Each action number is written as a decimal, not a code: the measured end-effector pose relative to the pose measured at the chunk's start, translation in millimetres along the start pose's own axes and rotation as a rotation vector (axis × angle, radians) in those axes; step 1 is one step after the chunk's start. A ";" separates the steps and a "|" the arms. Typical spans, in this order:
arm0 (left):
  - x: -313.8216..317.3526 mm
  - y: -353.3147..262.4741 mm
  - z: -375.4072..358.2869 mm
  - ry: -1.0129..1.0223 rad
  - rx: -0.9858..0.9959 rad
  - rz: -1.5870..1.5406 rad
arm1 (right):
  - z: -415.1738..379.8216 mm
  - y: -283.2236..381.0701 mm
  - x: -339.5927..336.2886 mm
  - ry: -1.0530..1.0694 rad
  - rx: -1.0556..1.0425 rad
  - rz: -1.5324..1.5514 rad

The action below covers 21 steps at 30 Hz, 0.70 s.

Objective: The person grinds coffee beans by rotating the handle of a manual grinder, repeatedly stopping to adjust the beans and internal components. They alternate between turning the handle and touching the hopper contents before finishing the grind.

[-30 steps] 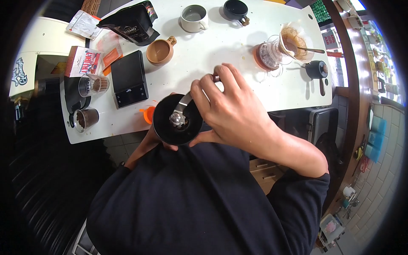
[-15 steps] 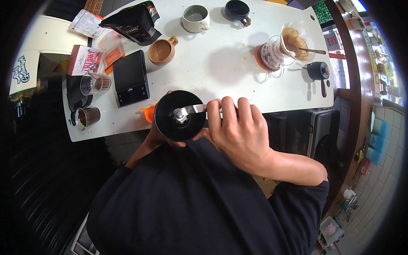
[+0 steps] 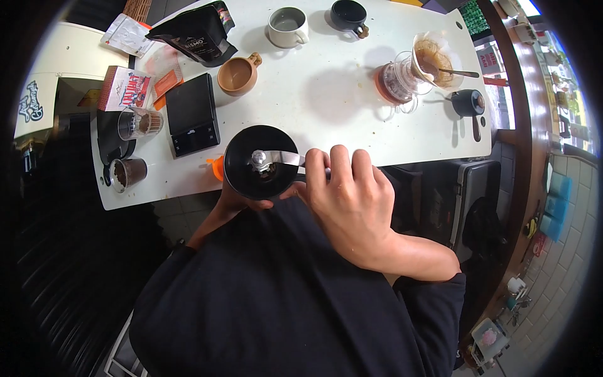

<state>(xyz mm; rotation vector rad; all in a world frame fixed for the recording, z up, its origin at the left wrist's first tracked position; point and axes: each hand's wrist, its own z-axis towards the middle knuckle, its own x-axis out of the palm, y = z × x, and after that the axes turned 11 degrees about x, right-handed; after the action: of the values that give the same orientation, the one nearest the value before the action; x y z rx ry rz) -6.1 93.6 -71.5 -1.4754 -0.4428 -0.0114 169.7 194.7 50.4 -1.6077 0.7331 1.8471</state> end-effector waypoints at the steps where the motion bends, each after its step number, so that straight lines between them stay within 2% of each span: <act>1: 0.0 -1.5 -1.3 -0.020 0.020 0.052 | 3.0 0.1 -4.8 0.006 -0.001 0.070; 2: -5.5 10.7 -6.9 -0.015 0.022 0.052 | 7.3 -2.7 -9.3 0.003 0.003 0.069; 3: -15.6 33.9 -16.7 -0.059 0.074 0.005 | 12.0 -8.4 -13.7 0.051 -0.075 0.193; 5: -21.9 32.3 -19.4 -0.110 0.132 -0.039 | 20.6 -21.4 -24.9 0.147 -0.229 0.404; 6: -27.0 29.8 -23.1 -0.112 0.053 -0.074 | 23.5 -26.9 -25.0 0.146 -0.233 0.404; 8: -25.8 3.9 -20.4 -0.110 -0.110 -0.146 | 29.3 -34.6 -23.1 0.268 -0.356 0.647; 10: -23.8 -10.3 -17.2 -0.103 -0.272 -0.218 | 37.1 -33.6 -11.9 0.231 -0.398 0.661; 11: -27.8 2.1 -15.4 -0.103 -0.267 -0.218 | 43.0 -32.1 -3.6 0.055 -0.569 0.712; 12: -34.1 23.9 -12.2 -0.009 -0.097 -0.220 | 47.0 -28.9 4.1 -0.125 -0.739 0.758; 13: -31.8 26.3 -5.8 0.084 0.071 -0.220 | 48.5 -23.4 10.5 -0.175 -0.802 0.827; 16: -21.0 22.6 -2.5 0.011 -0.022 -0.282 | 51.0 -8.8 13.8 -0.251 -0.913 0.804; 17: -18.5 27.5 -2.4 -0.027 0.030 -0.256 | 50.9 -6.6 13.4 -0.254 -0.908 0.801; 18: -21.8 27.3 -0.2 0.044 0.016 -0.250 | 50.3 -5.6 12.2 -0.144 -0.919 0.883; 20: -21.0 35.2 -7.2 -0.057 -0.253 -0.265 | 51.6 -1.6 10.3 0.077 -0.945 1.046; 21: -27.0 62.0 -4.3 -0.012 -0.029 -0.203 | 46.9 5.7 8.2 0.100 -1.028 1.032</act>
<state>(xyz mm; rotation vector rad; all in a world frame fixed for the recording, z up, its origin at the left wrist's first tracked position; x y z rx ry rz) -12.8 89.3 -138.9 -1.4542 -0.6026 -0.1703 133.1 225.5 48.3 -2.1178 0.7694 3.2789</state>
